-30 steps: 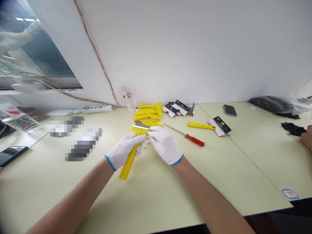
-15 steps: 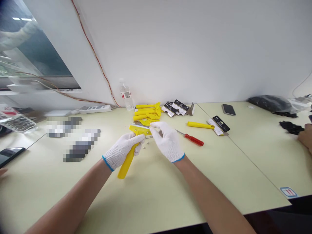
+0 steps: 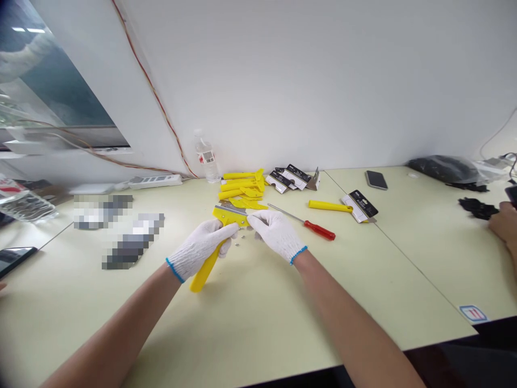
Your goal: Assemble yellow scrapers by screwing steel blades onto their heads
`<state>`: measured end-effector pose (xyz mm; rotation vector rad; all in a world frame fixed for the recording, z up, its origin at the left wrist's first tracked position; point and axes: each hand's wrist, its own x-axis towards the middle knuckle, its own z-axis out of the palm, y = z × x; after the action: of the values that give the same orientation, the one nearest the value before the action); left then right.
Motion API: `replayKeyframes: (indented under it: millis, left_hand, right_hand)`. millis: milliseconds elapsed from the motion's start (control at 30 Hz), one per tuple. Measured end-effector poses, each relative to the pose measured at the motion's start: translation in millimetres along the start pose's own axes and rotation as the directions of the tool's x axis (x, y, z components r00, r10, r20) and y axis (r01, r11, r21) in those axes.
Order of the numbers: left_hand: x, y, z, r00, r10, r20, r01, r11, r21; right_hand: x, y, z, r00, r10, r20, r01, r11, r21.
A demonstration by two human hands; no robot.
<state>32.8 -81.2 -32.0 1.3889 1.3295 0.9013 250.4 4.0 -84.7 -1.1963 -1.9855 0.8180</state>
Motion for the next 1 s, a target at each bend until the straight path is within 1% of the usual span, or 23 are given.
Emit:
replayKeyframes:
  millis: [133,333,467,533,633,700,767,833,900,967,1000]
  left_hand:
    - [0.3,2.3,-1.0,1.0,0.0,0.01,0.0,0.999,0.053]
    - [6.0,-7.4,-3.1,0.999,-0.002,0.032,0.0,0.997,0.072]
    - [6.0,-0.8,-4.8,0.999,-0.014,0.045,0.01,0.996,0.086]
    - [4.5,5.0,-5.1,0.999,-0.017,0.042,0.011,0.988,0.153]
    - [1.4,9.9,-4.2,1.0,0.003,0.006,-0.005,0.963,0.27]
    - [-1.0,10.8,-2.5,1.0,0.025,0.003,-0.024,0.946,0.322]
    - [-3.3,11.5,-0.3,1.0,0.02,0.009,-0.021,0.934,0.357]
    - [-5.2,12.4,1.9,1.0,0.003,0.026,-0.013,0.928,0.373]
    - [-6.3,12.6,3.7,0.997,-0.009,0.072,-0.019,0.926,0.378]
    - [-6.7,10.5,4.8,0.994,-0.024,0.105,-0.014,0.94,0.341]
    - [-6.7,8.3,5.0,0.994,-0.029,0.102,-0.003,0.954,0.3]
  right_hand:
    - [-2.2,-6.5,-4.2,1.0,-0.029,0.007,0.029,0.999,0.024]
    - [-5.2,-18.8,-11.0,0.997,-0.063,0.039,0.061,0.997,0.052]
    - [-8.6,-25.0,-16.5,0.995,-0.08,0.06,0.076,0.995,0.066]
    - [-9.9,-28.6,-17.9,0.994,-0.085,0.064,0.081,0.994,0.069]
    - [-10.6,-35.9,-17.5,0.993,-0.101,0.059,0.096,0.992,0.082]
    - [-10.9,-41.2,-16.5,0.991,-0.125,0.046,0.12,0.987,0.106]
    - [-11.8,-45.8,-15.8,0.988,-0.151,0.039,0.144,0.981,0.133]
    - [-13.5,-49.3,-15.7,0.985,-0.167,0.047,0.158,0.976,0.152]
    - [-15.8,-52.1,-16.2,0.984,-0.169,0.063,0.157,0.974,0.16]
    - [-18.1,-55.1,-17.0,0.986,-0.149,0.074,0.137,0.98,0.144]
    - [-19.1,-56.6,-17.4,0.988,-0.132,0.082,0.121,0.985,0.126]
